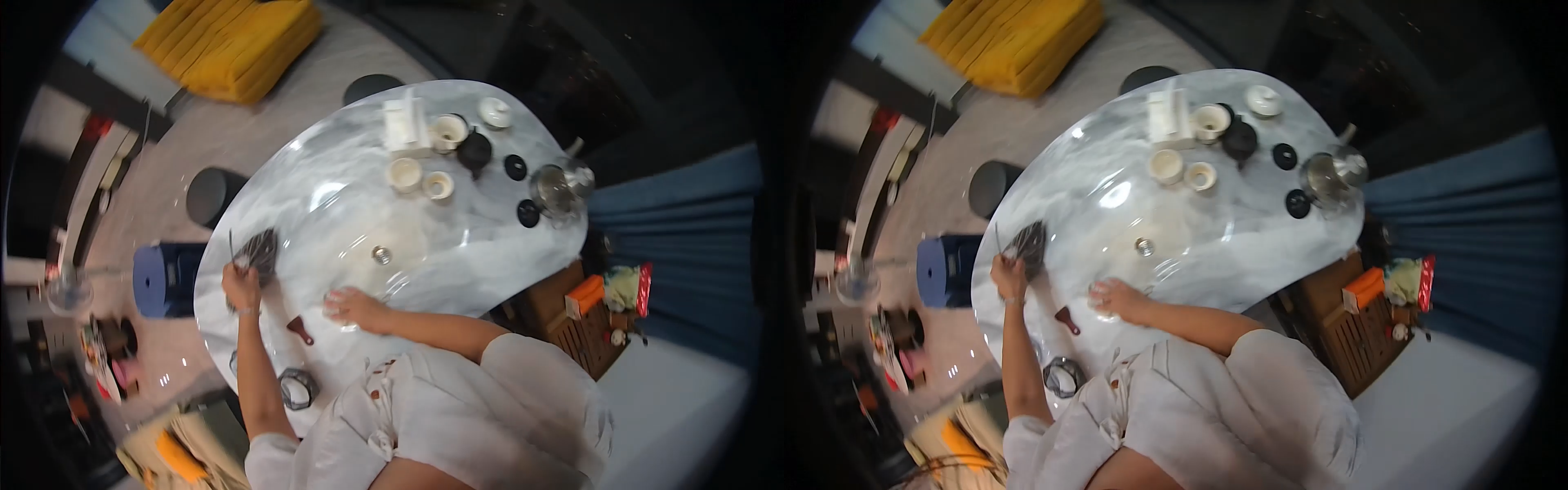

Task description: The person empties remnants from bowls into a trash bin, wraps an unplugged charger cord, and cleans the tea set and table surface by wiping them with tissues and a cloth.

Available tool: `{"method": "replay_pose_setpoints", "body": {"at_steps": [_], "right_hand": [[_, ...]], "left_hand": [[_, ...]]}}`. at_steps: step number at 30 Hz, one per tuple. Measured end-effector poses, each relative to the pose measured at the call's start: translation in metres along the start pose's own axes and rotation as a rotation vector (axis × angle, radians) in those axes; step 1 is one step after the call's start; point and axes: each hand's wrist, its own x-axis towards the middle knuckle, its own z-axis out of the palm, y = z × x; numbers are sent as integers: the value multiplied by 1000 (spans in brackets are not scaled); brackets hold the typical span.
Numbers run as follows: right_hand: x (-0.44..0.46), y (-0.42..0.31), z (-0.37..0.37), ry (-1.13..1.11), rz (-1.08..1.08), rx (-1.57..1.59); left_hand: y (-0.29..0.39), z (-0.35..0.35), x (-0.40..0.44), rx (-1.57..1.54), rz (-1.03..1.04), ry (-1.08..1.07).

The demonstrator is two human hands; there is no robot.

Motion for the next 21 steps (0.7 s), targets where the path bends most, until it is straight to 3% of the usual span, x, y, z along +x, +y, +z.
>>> {"method": "replay_pose_setpoints", "body": {"at_steps": [2, 4, 8, 13, 15, 18, 21], "right_hand": [[-20, -12, -10, -44, 4, 25], [-32, -13, -5, -25, 22, 21], [-30, -14, -1, -30, -10, -66], [-33, -13, 24, 288, -33, -55], [-44, -20, 8, 352, 11, -18], [-80, -34, -66, 734, 138, 2], [-164, -34, -90, 990, 624, 809]], "left_hand": [[80, -24, 1, 35, 78, -72], [131, -33, -7, -308, -21, -270], [264, -16, -13, -386, 347, -616], [392, 84, -61, -433, 711, -921], [428, 118, -81, -482, 830, -989], [470, 136, -114, -490, 910, -1084], [499, 134, -147, -606, 893, -1119]]}}
